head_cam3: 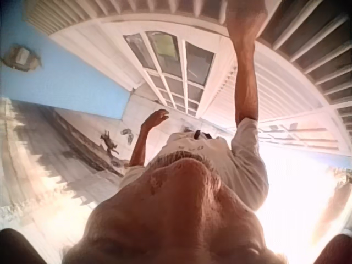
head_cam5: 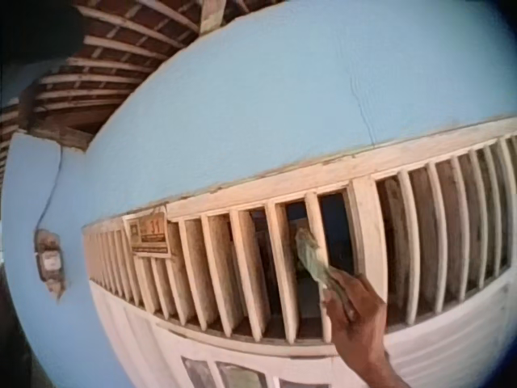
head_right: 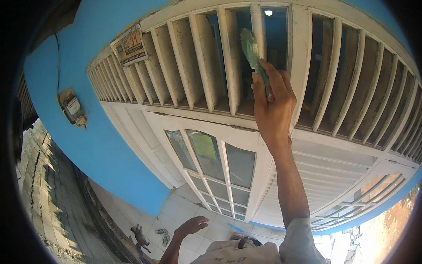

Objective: The person wipes the white metal window grille with a green cloth, moving along the horizontal and vertical bars. The camera is positioned low and angled upward, showing the hands and the grille against a blue wall.

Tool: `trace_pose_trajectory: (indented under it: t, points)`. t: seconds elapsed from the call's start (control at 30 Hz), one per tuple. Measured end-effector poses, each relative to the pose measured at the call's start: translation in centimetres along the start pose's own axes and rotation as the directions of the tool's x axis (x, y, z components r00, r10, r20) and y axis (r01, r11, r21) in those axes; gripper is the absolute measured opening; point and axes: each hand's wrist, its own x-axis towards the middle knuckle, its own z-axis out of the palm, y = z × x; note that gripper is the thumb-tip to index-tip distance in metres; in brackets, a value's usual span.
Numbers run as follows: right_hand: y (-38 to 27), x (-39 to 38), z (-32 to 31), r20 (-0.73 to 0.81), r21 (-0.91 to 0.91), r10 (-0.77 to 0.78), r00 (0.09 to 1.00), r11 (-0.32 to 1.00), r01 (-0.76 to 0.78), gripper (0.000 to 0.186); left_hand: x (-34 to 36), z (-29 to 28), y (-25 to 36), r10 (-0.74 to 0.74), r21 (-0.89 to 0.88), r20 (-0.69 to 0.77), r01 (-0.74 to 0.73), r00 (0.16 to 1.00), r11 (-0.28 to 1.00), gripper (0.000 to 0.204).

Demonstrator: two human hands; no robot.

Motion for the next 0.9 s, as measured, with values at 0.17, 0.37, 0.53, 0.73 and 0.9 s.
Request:
trace_pose_trajectory:
  t: [0.17, 0.37, 0.53, 0.73, 0.9]
  points:
    - [1.8, 6.8, 3.5, -0.008, -0.006, -0.034, 0.999, 0.999, 0.034, 0.035, 1.7, -0.3, 0.7, 0.019, 0.001, 0.041, -0.019, 0.999, 1.0, 0.043]
    - [-1.1, 1.6, -1.1, 0.119, 0.245, -0.114, 0.986, 0.966, 0.082, 0.032, 1.1, 1.4, -2.5, 0.012, -0.008, 0.047, -0.012, 0.999, 1.0, 0.043]
    - [0.1, 2.7, -0.7, 0.099, 0.01, -0.075, 0.992, 0.997, 0.075, 0.024, 2.8, -0.2, -0.4, 0.034, 0.074, 0.058, -0.039, 0.998, 0.997, 0.043]
    - [-2.5, 0.8, -5.5, -0.109, 0.138, -0.018, 0.994, 0.99, 0.033, 0.019, 2.7, 0.0, -1.0, 0.045, 0.012, 0.043, -0.046, 0.998, 0.999, 0.037]
    - [0.7, 7.1, -4.4, -0.072, -0.236, -0.163, 0.984, 0.961, 0.142, 0.022, 2.9, -0.8, 0.1, 0.056, 0.092, 0.131, -0.068, 0.99, 0.993, 0.04]
